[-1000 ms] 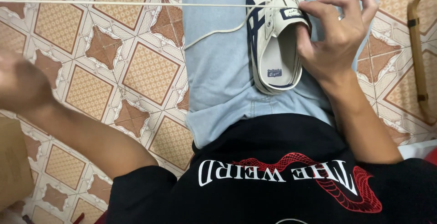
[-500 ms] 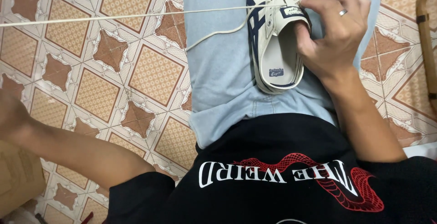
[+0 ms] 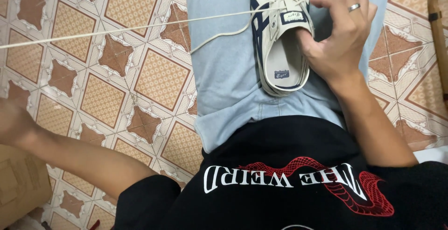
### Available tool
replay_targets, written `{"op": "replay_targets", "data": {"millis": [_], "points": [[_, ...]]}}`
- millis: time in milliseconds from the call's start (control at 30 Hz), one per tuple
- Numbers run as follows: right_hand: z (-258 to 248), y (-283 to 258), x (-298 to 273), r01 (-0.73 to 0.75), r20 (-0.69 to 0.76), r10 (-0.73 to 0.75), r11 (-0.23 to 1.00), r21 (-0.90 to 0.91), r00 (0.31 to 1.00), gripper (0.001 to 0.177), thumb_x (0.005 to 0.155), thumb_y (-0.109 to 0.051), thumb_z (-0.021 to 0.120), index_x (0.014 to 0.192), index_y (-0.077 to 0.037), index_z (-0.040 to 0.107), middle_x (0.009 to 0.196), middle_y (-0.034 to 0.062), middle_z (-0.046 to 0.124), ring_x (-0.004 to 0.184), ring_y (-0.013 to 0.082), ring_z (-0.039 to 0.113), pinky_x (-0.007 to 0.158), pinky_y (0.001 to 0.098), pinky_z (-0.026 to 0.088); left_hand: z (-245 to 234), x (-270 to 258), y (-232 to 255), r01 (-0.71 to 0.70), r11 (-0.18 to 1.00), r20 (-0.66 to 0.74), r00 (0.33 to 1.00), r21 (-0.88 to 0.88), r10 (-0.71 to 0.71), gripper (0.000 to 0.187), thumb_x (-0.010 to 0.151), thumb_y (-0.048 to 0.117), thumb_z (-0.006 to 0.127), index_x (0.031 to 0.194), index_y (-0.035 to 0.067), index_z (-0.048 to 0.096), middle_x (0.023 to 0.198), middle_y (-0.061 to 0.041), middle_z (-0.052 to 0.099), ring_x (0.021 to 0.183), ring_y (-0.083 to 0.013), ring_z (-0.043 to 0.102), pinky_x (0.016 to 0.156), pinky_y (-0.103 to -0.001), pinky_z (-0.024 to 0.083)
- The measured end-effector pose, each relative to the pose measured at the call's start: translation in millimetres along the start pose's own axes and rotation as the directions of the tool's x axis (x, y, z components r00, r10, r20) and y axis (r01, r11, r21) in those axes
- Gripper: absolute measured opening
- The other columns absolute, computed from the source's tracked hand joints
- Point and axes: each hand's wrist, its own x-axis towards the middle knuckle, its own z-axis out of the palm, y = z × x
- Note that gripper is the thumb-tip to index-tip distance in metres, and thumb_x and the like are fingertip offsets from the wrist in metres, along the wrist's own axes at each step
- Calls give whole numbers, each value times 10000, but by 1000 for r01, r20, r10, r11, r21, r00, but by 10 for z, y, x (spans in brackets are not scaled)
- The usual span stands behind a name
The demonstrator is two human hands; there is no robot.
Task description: A person sitting on the floor is threading shoelaces through the eyelets of a white sneaker.
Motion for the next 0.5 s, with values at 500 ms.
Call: {"op": "replay_targets", "data": {"millis": [500], "points": [[-114,164,254,-3,226,-115,886,464,967,316,1007,-19,569,1261,133,678,1232,248,652,1082,361,492,995,440,403,-136,-179,-214,178,961,142,967,210,-211,406,1073,-73,835,844,17,512,735,-55,530,557,-204,289,502,-365,339]]}}
